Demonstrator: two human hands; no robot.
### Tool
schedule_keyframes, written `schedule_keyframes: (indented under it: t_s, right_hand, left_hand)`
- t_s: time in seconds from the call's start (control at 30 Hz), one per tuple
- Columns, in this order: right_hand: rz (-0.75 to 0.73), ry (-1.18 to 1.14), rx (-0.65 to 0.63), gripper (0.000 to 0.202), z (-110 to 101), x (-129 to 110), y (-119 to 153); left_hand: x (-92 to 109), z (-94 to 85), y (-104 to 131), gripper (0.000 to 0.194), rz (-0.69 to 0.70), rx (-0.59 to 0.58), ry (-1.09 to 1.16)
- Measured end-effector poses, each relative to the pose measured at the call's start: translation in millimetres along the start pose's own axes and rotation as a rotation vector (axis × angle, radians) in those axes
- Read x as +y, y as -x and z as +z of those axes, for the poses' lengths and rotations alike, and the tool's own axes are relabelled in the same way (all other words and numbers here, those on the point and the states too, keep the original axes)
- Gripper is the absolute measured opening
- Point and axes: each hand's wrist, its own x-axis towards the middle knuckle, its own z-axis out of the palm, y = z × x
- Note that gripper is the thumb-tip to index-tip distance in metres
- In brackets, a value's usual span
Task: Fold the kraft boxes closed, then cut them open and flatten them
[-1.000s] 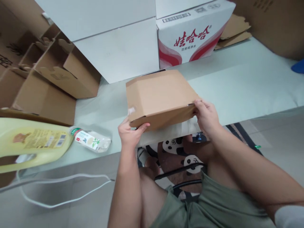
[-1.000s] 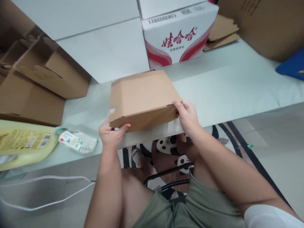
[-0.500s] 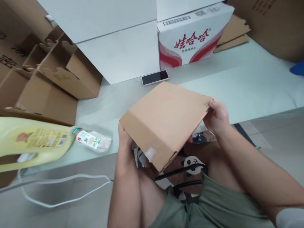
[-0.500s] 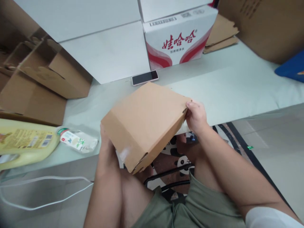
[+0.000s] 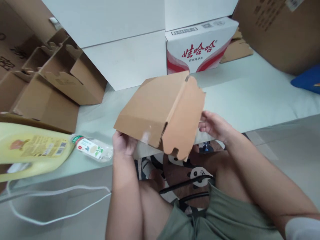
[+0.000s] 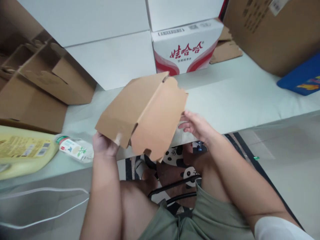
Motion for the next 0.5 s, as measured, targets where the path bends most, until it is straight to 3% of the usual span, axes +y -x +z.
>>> schedule_keyframes:
  t_s: [0.07,0.17,0.3,0.4,0.5]
  right_hand:
    - [0.071,-0.116,-0.131,0.048,5,-3,6]
    - [0.039,-0.24,-0.052,0.051,8,-8,12]
    - [0.086,-0.194,0.009,0.04,4,-9,10]
    - [0.176,-0.031,0.056,0.018,3,-6,5]
    - [0.193,0.021,0.161,0.017,2,-7,1]
  left_hand:
    - [0,5.8,3,0.043,0.019,0.02,-0.023]
    - [-5,9.6,7,0.051,0.152,-0.008,-0.227]
    - [-9,3.7,13,0.047,0.378,-0.296,-0.726]
    - [-4,-0.3,19,0.055,0.322,-0.516,-0.961]
    - [4,-1.4,23,0.052,0.17,-0.654,-0.955]
